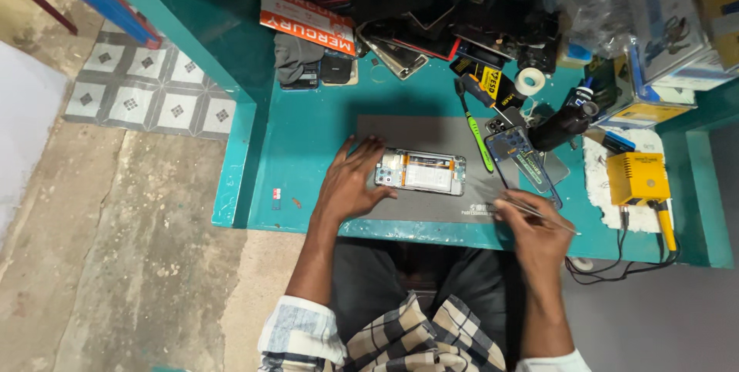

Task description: The person works on the internal components of a mobile phone, using a small tool to push and secure parts near the battery and circuit board.

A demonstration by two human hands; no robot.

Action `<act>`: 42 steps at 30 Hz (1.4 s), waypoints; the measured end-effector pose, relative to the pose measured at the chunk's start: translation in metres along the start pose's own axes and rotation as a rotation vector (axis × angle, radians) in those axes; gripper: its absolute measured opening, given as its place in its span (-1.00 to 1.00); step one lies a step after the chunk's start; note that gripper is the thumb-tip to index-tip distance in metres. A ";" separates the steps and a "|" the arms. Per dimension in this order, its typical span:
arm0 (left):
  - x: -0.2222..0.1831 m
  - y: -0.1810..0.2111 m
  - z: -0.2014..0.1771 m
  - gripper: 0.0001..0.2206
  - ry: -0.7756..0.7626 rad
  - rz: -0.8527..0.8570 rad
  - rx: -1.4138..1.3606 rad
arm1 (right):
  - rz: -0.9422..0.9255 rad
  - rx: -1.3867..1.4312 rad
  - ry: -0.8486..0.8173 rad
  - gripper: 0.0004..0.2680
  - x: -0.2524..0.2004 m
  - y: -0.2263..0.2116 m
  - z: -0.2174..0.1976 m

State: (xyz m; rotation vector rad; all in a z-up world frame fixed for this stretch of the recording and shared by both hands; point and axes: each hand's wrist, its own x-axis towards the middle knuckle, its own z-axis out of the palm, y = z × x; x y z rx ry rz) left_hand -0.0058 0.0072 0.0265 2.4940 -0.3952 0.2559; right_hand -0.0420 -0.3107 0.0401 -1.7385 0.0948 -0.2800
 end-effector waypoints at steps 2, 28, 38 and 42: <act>-0.003 -0.002 0.002 -0.17 0.013 0.017 0.002 | -0.150 0.003 -0.122 -0.80 0.000 0.001 0.018; -0.001 -0.007 0.007 -0.28 0.003 -0.032 0.001 | -0.775 -0.385 -0.359 -0.80 0.035 0.005 0.100; -0.002 -0.006 0.005 -0.28 -0.006 -0.041 0.004 | -0.765 -0.389 -0.399 -0.79 0.033 -0.001 0.101; -0.003 -0.007 0.005 -0.28 0.005 -0.016 0.003 | -0.736 -0.389 -0.389 -0.78 0.031 -0.001 0.101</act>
